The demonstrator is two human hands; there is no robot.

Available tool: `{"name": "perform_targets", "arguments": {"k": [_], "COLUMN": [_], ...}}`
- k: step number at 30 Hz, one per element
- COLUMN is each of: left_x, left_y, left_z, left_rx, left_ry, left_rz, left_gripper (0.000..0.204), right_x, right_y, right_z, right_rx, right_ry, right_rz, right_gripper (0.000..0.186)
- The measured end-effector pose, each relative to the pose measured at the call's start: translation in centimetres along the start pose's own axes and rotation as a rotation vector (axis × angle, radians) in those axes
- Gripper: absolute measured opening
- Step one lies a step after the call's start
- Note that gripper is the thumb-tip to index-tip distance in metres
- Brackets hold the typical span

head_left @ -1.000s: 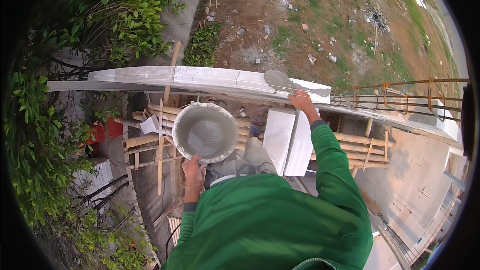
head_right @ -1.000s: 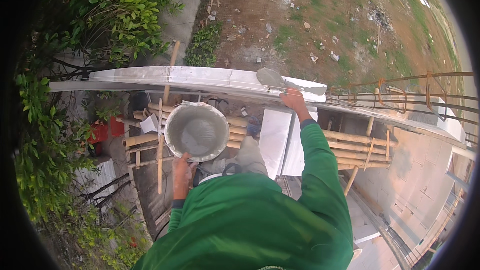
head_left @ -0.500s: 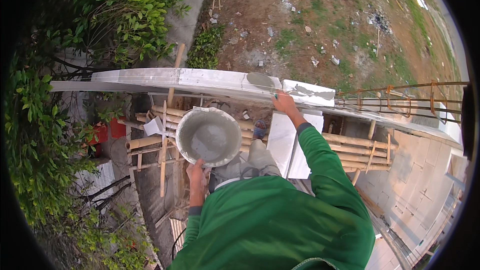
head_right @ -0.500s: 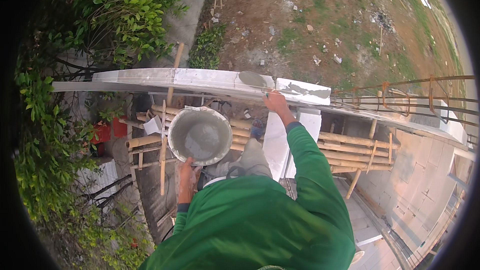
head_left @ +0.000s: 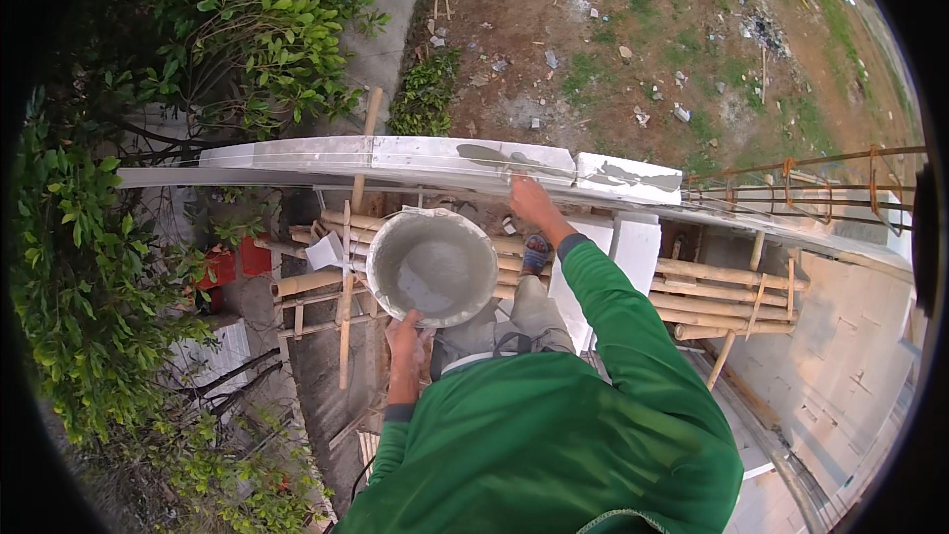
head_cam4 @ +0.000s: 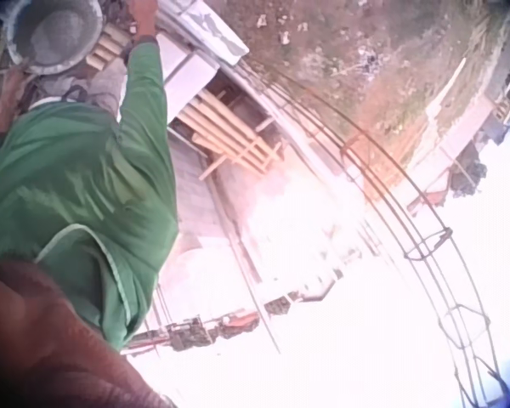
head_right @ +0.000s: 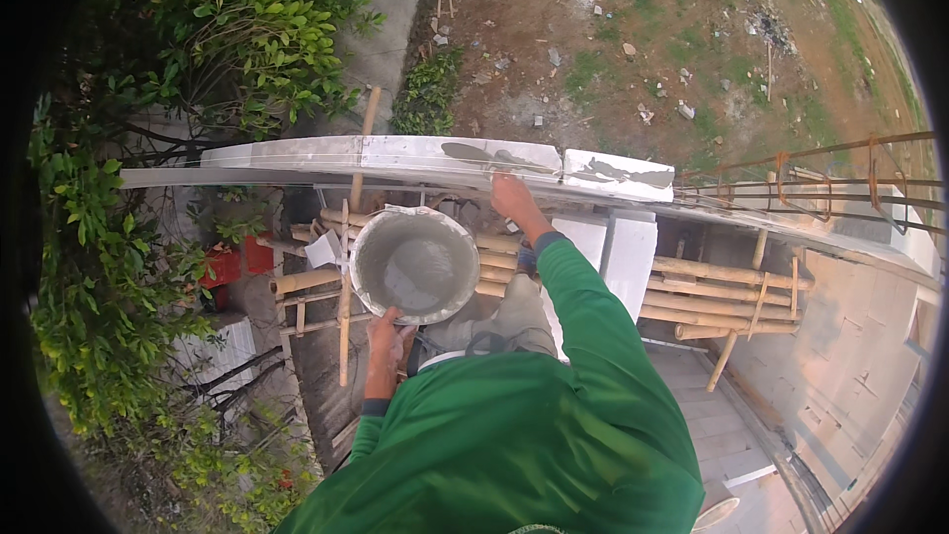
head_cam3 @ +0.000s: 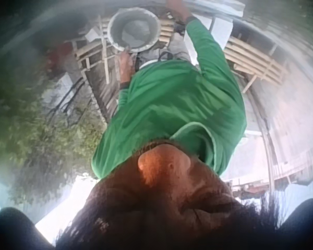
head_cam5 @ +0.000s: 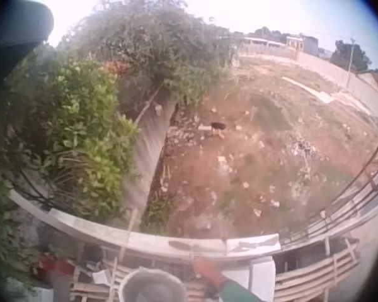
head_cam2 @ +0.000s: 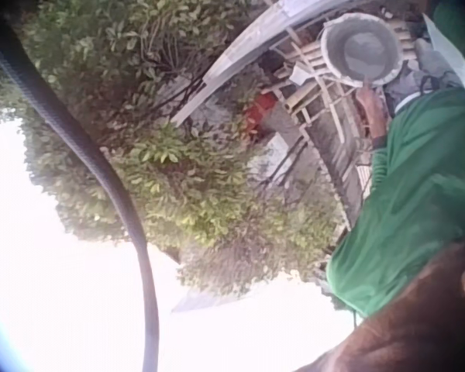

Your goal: The person applies mortar to a wall using a trowel, places white rectangular tiles onto the mortar, and taps them into position with a hammer. The person repeats this process along the wall, adjusting tiles and smoothing mortar as needed.

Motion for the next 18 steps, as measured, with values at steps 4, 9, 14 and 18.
{"name": "perform_targets", "arguments": {"k": [4, 9, 14, 18], "left_x": [0.2, 0.3, 0.5, 1.1], "left_y": [-0.2, -0.4, -0.3, -0.4], "left_z": [-0.8, -0.9, -1.3, -2.0], "left_rx": [0.038, 0.052, 0.063, 0.071], "left_ry": [-0.014, 0.006, 0.004, 0.003], "left_rz": [0.0, 0.018, 0.006, -0.032], "left_gripper": [0.031, 0.033, 0.033, 0.032], "right_x": [-0.7, -1.7, -2.8, -4.0], "right_y": [2.2, 1.8, -0.8, -4.9], "right_z": [0.3, -0.3, -3.3, -6.2], "right_rx": [0.064, 0.097, 0.143, 0.253], "right_ry": [0.0, 0.042, 0.05, 0.077], "right_rz": [-0.044, -0.096, -0.095, -0.097], "right_gripper": [0.039, 0.04, 0.045, 0.043]}}
Point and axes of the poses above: each hand's wrist, its own z-axis towards the middle knuckle, its own x-axis out of the palm, y = z × x, the point moved 9 cm from there along z, towards the middle knuckle, and after that the axes turned 11 degrees about -x, right-handed, at the moved point
